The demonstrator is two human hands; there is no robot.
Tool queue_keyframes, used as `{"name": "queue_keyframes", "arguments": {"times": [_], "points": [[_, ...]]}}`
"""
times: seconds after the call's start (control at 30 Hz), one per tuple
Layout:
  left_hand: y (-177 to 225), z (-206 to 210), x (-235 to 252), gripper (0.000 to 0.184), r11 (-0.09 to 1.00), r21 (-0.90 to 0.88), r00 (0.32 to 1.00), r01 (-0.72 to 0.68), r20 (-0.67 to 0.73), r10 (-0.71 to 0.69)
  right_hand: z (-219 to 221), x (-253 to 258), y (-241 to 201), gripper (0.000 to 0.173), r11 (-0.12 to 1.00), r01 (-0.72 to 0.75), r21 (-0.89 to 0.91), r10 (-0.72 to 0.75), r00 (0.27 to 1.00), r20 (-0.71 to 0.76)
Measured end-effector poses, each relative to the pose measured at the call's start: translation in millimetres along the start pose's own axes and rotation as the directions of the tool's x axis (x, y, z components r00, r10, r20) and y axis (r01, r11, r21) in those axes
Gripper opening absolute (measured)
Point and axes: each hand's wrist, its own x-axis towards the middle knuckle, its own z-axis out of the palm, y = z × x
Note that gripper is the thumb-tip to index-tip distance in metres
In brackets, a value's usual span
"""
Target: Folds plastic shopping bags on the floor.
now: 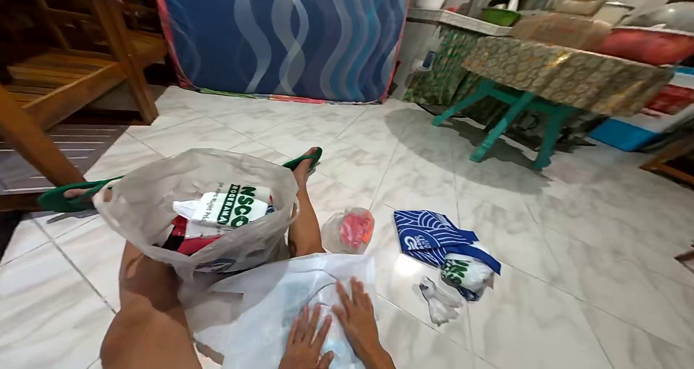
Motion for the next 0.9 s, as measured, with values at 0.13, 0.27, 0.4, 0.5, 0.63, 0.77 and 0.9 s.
{"name": "queue_keyframes", "arguments": {"times": [0.13, 0.27, 0.4, 0.5, 0.63, 0.77, 0.9], "points": [[-35, 11, -13, 0.071, 0.989, -0.07, 0.989, 0.13, -0.067, -0.135, -30, 20, 30, 0.078, 0.706, -0.582, 0.403, 0.566, 0.806, 0.173], [-69, -18, -23, 0.072, 0.891, -0.275, 0.893, 0.361, -0.172, -0.415, -49, 26, 48, 0.036, 0.322, -0.646, 0.692, 0.521, 0.732, 0.44], [-105, -54, -27, 0.063, 0.75, -0.37, 0.769, 0.548, -0.129, -0.626, -78, 23, 68, 0.018, 0.448, -0.587, 0.675, 0.5, 0.79, 0.355], [-123, -74, -13, 0.065, 0.683, -0.393, 0.761, 0.616, 0.072, -0.644, -91, 15, 82, 0.016, 0.457, -0.536, 0.71, 0.502, 0.814, 0.292], [-153, -75, 23, 0.061, 0.594, -0.562, 0.809, 0.576, 0.285, -0.515, -94, 9, 87, 0.01, 0.395, -0.517, 0.76, 0.511, 0.81, 0.286], [-123, -111, 35, 0.053, 0.454, -0.561, 0.712, 0.693, 0.43, -0.555, -89, 8, 95, 0.009, 0.36, -0.505, 0.785, 0.516, 0.808, 0.284], [-159, -99, 23, 0.023, 0.36, -0.62, 0.713, 0.697, 0.546, -0.441, -94, 1, 97, 0.019, 0.31, -0.547, 0.778, 0.446, 0.806, 0.389]]}}
